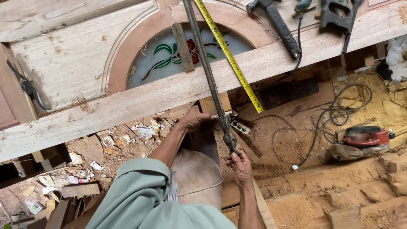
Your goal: Measuring, clamping, and hammering wooden components to assemble a decorative door in a workshop.
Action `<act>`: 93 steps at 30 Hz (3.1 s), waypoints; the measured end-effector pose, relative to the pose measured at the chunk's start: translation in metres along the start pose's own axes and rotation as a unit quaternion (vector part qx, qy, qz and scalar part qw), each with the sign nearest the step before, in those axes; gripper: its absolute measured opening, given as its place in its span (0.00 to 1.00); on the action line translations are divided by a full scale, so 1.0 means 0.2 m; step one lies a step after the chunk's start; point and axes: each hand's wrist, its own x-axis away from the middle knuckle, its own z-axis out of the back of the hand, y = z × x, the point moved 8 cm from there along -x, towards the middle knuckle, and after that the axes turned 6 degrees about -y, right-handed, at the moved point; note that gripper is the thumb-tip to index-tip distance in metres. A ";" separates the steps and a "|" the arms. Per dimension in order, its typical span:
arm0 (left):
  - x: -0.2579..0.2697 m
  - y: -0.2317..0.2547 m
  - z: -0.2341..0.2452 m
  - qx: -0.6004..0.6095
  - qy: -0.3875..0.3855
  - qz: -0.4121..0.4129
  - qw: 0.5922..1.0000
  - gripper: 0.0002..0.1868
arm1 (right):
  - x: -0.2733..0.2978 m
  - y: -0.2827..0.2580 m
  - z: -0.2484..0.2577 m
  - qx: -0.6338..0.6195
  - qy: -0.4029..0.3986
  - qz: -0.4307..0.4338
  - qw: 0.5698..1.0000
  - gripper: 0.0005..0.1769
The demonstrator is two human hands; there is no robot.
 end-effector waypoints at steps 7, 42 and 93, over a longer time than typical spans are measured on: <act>0.04 0.08 -0.05 -0.030 0.002 -0.004 1.000 0.43 | 0.06 -0.16 -0.09 0.075 0.015 0.055 0.996 0.18; 0.33 0.42 -0.31 0.030 -0.005 0.007 1.000 0.39 | -0.63 -0.55 -0.47 0.131 -0.035 -0.046 0.990 0.16; 0.25 0.34 -0.21 0.003 0.000 0.011 1.000 0.40 | -0.04 -0.14 -0.12 0.236 -0.014 -0.004 0.972 0.11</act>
